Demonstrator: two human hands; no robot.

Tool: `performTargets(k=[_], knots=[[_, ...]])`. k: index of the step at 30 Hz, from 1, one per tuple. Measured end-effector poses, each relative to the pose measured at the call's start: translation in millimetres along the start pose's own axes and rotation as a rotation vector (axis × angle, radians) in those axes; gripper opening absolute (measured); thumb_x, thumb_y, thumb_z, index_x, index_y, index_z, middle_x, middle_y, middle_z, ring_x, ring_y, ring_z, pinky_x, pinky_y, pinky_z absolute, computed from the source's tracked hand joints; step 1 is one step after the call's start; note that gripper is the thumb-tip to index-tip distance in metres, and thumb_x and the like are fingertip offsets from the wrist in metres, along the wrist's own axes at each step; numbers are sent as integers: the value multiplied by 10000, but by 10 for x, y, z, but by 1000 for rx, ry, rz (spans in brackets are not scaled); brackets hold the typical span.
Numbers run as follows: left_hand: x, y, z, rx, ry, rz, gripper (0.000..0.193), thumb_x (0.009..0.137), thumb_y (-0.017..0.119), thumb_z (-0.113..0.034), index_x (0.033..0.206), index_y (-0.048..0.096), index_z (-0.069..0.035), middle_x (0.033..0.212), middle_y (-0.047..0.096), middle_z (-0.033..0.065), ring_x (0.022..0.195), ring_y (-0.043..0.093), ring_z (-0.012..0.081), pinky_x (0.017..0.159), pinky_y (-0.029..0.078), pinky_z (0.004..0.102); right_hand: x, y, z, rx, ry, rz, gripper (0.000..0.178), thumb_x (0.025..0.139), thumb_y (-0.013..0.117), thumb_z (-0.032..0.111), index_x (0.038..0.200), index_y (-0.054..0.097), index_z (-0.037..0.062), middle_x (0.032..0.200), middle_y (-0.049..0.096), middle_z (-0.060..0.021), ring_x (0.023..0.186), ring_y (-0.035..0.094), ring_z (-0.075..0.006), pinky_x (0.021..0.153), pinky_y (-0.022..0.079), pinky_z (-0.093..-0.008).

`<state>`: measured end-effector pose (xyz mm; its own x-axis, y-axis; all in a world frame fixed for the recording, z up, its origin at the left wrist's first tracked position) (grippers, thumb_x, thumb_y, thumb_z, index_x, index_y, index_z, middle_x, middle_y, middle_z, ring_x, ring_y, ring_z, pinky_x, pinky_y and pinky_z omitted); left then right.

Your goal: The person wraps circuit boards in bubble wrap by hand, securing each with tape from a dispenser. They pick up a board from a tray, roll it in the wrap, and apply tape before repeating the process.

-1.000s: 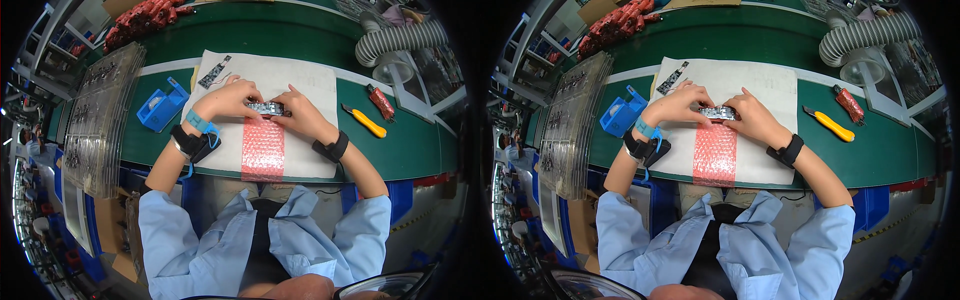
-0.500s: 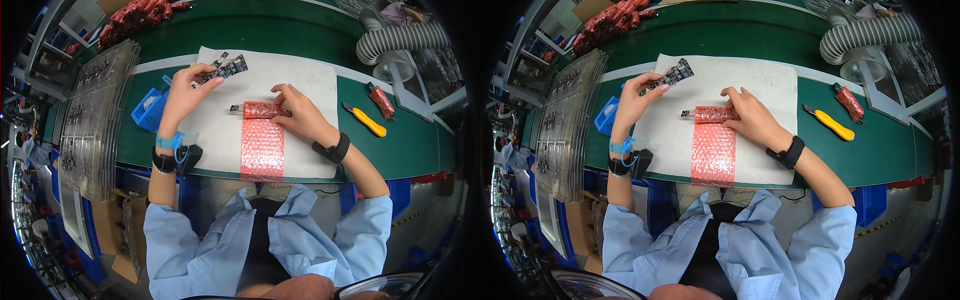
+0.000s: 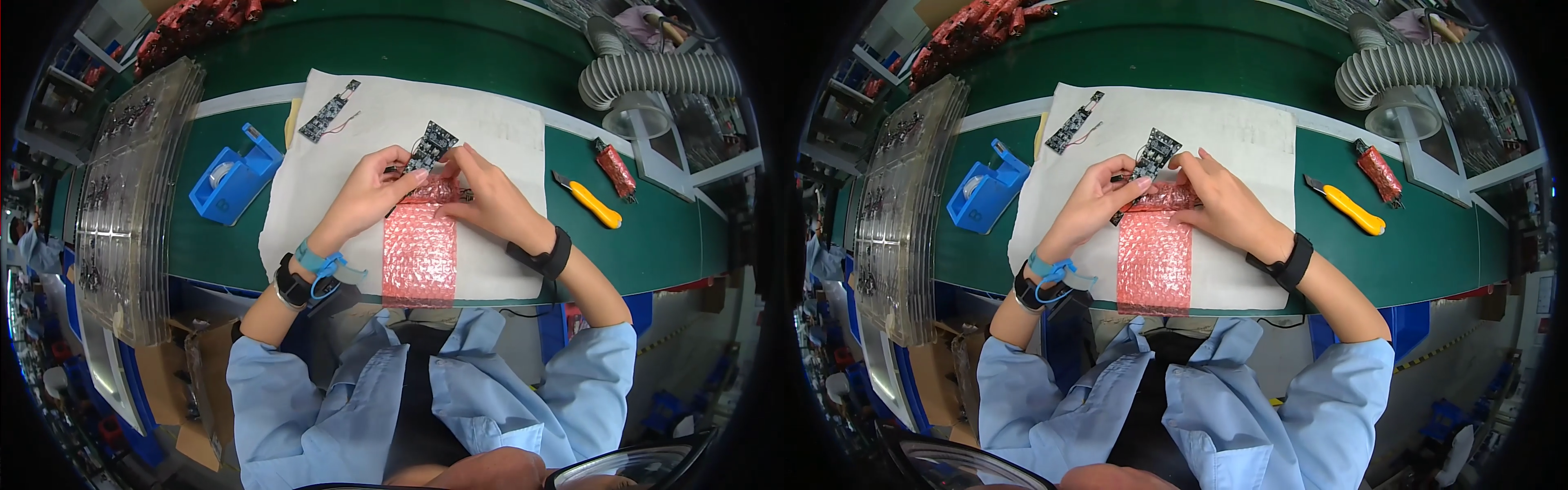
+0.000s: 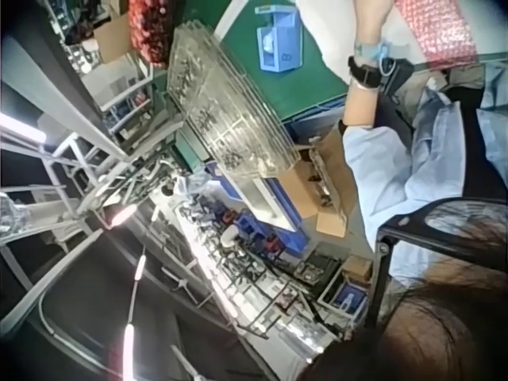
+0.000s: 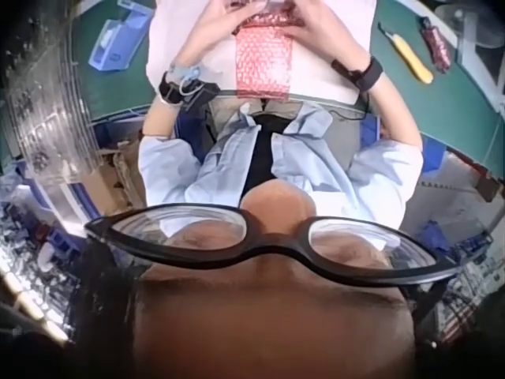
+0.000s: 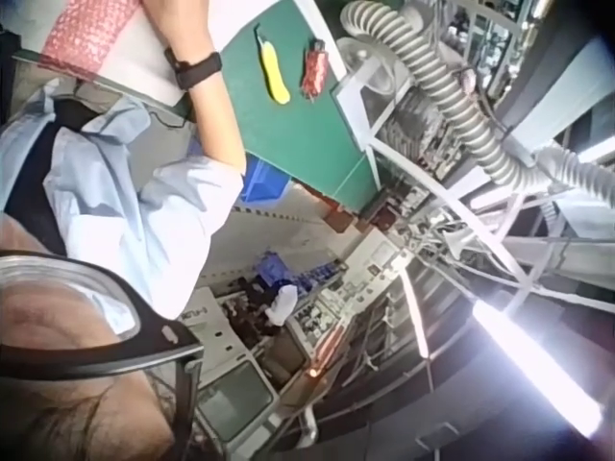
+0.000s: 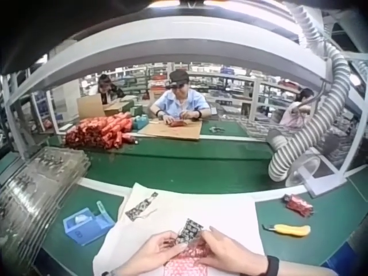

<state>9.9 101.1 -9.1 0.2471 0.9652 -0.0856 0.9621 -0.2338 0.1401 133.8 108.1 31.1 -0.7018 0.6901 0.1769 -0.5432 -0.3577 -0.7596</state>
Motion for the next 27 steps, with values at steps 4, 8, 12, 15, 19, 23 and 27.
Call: performTargets(k=[4,8,12,15,19,23,27], knots=[[-20,-37,22,64,39,11,184,915,620,-135,1004,577,19,926,617,42,853,579,89,761,473,223,-65,-107,23,-108,-43,-6,574,694,778,102,1169,463,31,1069,597,-141,970,616,-303,1030,401,-462],[-39,-67,45,-48,-32,-3,174,920,612,-134,1001,570,13,928,622,54,870,590,96,777,475,223,-144,-132,-113,-31,51,53,516,718,754,91,1166,504,33,1031,638,-141,984,623,-306,1111,290,-509],[-48,-92,45,-67,-42,2,174,923,608,-137,1006,562,8,941,629,68,899,603,104,798,477,224,-138,-158,-210,-30,61,63,352,746,726,75,1068,588,35,930,670,-124,930,636,-305,1105,292,-520],[-60,-111,47,-56,-79,2,174,926,604,-137,1015,559,5,955,637,74,921,609,105,816,473,221,-128,-273,-204,4,73,40,170,763,705,62,923,653,40,897,679,-109,875,641,-300,1102,287,-536],[-56,-131,91,-84,-71,15,169,929,599,-136,1018,556,1,956,642,72,917,612,104,821,470,216,-140,-316,-182,-15,49,3,100,762,703,58,856,670,49,883,676,-92,861,637,-277,1112,266,-539],[-57,-111,92,-84,-80,11,161,928,599,-131,1016,553,-4,952,646,72,911,615,104,823,468,214,-170,-277,-211,-98,54,63,129,754,712,64,879,681,64,881,670,-84,867,633,-263,1130,234,-530],[-49,-103,68,-61,-77,10,165,929,600,-143,1015,551,-10,955,647,76,916,618,104,814,470,212,-204,-328,-148,-165,-44,41,205,748,722,84,949,681,85,893,665,-74,883,631,-261,1141,208,-526]])
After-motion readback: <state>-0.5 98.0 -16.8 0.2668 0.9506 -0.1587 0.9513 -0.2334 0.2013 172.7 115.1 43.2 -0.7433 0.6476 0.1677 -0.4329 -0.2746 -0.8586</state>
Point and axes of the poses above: each hand's wrist, its own x-axis towards the middle knuckle, its own y-axis out of the palm, z = x × y, the point moved 9 cm from there along x, towards the middle knuckle
